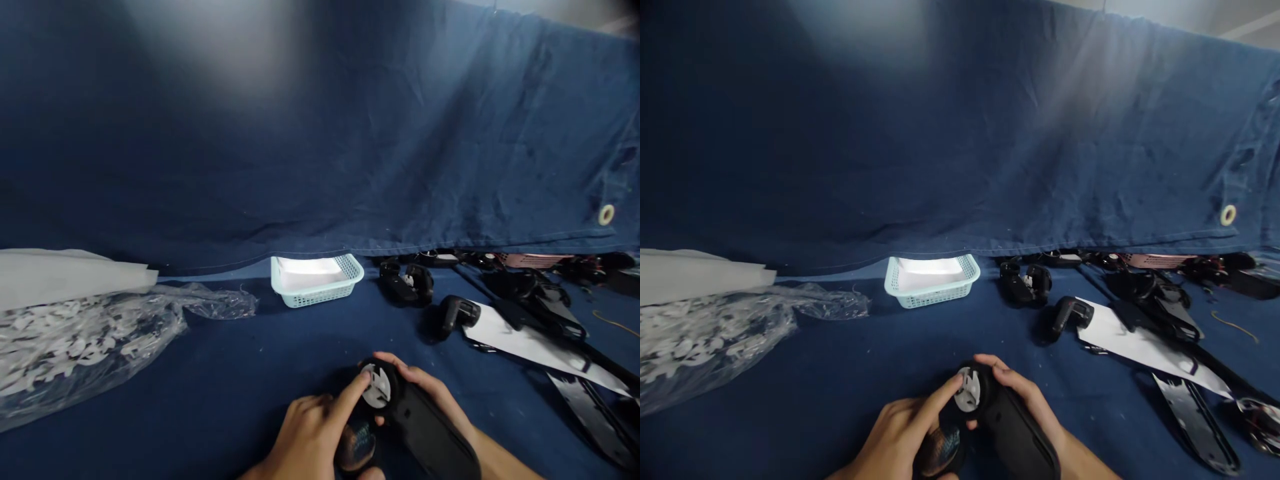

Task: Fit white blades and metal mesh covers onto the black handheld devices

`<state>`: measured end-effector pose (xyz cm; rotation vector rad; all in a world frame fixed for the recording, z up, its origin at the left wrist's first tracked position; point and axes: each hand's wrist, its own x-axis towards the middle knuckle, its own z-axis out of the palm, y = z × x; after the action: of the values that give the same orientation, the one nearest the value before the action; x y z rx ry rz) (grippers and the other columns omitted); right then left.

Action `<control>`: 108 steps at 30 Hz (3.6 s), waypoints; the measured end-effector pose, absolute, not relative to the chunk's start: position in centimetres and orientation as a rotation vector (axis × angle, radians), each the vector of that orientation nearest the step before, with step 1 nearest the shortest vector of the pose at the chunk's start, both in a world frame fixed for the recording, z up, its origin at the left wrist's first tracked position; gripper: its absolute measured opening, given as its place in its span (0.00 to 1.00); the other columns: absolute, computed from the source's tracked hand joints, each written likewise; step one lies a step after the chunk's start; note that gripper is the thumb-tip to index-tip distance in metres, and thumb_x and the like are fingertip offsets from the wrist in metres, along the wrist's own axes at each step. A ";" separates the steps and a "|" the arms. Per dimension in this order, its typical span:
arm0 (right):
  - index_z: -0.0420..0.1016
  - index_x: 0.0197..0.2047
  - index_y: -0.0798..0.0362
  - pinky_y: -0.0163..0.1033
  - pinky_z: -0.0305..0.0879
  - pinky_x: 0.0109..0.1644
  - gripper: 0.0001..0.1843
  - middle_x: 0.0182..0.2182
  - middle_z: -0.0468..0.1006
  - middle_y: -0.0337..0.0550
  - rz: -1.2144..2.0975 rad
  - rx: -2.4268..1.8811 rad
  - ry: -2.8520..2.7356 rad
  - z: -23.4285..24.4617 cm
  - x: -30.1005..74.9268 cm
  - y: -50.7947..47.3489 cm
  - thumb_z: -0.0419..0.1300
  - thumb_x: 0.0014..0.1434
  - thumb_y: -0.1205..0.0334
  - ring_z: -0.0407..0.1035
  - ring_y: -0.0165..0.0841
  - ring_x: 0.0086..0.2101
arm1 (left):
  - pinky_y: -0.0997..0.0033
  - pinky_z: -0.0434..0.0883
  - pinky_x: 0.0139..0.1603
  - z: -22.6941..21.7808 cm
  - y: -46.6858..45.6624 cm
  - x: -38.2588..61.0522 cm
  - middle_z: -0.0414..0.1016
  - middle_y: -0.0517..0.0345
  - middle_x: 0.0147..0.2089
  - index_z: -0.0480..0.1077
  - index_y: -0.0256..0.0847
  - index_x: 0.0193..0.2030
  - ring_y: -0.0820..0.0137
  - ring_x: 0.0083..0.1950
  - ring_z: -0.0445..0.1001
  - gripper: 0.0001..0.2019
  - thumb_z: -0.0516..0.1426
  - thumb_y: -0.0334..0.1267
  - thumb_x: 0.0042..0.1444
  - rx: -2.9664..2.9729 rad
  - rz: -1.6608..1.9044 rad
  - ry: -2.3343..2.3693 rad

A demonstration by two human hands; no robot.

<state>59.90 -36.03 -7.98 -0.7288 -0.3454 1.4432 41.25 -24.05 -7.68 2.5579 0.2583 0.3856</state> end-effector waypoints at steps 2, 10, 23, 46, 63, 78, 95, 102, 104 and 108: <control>0.77 0.48 0.48 0.41 0.71 0.42 0.14 0.44 0.81 0.42 1.426 -0.748 -0.362 -8.1 59.8 -36.0 0.60 0.59 0.59 0.77 0.37 0.36 | 0.46 0.75 0.46 -7.7 -24.1 41.3 0.78 0.48 0.38 0.54 0.38 0.69 0.52 0.40 0.78 0.44 0.61 0.53 0.46 2.557 0.376 0.256; 0.77 0.48 0.49 0.43 0.70 0.46 0.13 0.44 0.81 0.43 1.409 -0.784 -0.324 -8.0 59.6 -35.9 0.60 0.60 0.59 0.75 0.38 0.41 | 0.45 0.74 0.44 -7.3 -24.7 41.1 0.80 0.51 0.34 0.55 0.38 0.68 0.54 0.36 0.78 0.42 0.59 0.51 0.47 2.537 0.422 0.299; 0.76 0.48 0.48 0.46 0.69 0.48 0.15 0.45 0.80 0.43 1.383 -0.767 -0.348 -8.0 59.5 -35.9 0.62 0.58 0.57 0.75 0.40 0.44 | 0.48 0.70 0.55 -8.8 -24.9 39.8 0.72 0.48 0.56 0.47 0.50 0.70 0.54 0.52 0.74 0.32 0.46 0.56 0.61 2.551 0.887 0.237; 0.73 0.55 0.39 0.56 0.63 0.59 0.23 0.58 0.70 0.48 0.303 -1.226 -1.297 -7.2 58.2 -39.0 0.65 0.56 0.65 0.64 0.52 0.57 | 0.57 0.73 0.53 -8.2 -26.1 41.0 0.72 0.50 0.58 0.50 0.50 0.68 0.58 0.53 0.74 0.28 0.48 0.54 0.63 2.166 0.609 0.493; 0.65 0.58 0.55 0.57 0.66 0.60 0.20 0.59 0.65 0.53 -0.369 -1.093 -1.981 -6.0 58.8 -38.7 0.55 0.62 0.72 0.57 0.49 0.61 | 0.68 0.69 0.35 -1.9 -25.5 41.5 0.67 0.58 0.33 0.62 0.38 0.46 0.69 0.34 0.70 0.24 0.47 0.60 0.63 1.451 0.097 0.347; 0.71 0.52 0.39 0.38 0.62 0.61 0.13 0.54 0.72 0.40 0.619 -1.327 -1.101 -6.9 57.4 -38.9 0.55 0.65 0.56 0.65 0.37 0.57 | 0.58 0.66 0.63 -3.6 -25.1 40.6 0.54 0.49 0.67 0.54 0.50 0.62 0.59 0.63 0.63 0.29 0.58 0.27 0.57 2.639 0.567 -0.026; 0.77 0.45 0.41 0.42 0.61 0.61 0.13 0.52 0.75 0.41 0.736 -1.390 -0.905 -7.0 57.5 -38.0 0.62 0.58 0.49 0.65 0.41 0.56 | 0.59 0.73 0.49 -3.1 -24.6 41.8 0.77 0.58 0.47 0.68 0.49 0.52 0.64 0.44 0.76 0.18 0.62 0.43 0.55 2.101 0.303 0.516; 0.77 0.46 0.41 0.44 0.62 0.60 0.14 0.51 0.76 0.42 0.721 -1.410 -0.905 -7.0 57.6 -37.8 0.61 0.58 0.49 0.67 0.42 0.55 | 0.59 0.73 0.46 -3.3 -24.4 41.9 0.75 0.52 0.52 0.65 0.49 0.59 0.65 0.39 0.75 0.28 0.62 0.51 0.52 2.108 0.338 0.590; 0.77 0.45 0.42 0.44 0.62 0.60 0.13 0.51 0.76 0.42 0.701 -1.408 -0.923 -7.1 57.6 -37.7 0.62 0.58 0.49 0.67 0.42 0.55 | 0.65 0.73 0.38 -3.0 -24.4 42.0 0.77 0.57 0.47 0.69 0.49 0.54 0.71 0.32 0.72 0.21 0.62 0.48 0.54 2.088 0.297 0.587; 0.76 0.47 0.42 0.46 0.60 0.62 0.14 0.51 0.75 0.43 0.674 -1.433 -0.938 -7.4 57.9 -37.7 0.61 0.59 0.50 0.66 0.43 0.55 | 0.60 0.73 0.46 -2.1 -24.4 42.2 0.65 0.53 0.63 0.63 0.55 0.62 0.70 0.36 0.72 0.42 0.71 0.43 0.37 2.120 0.324 0.564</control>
<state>57.95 -37.70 -7.45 -1.4333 -0.9378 0.6740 42.15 -24.41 -2.14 2.1202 0.5638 0.3236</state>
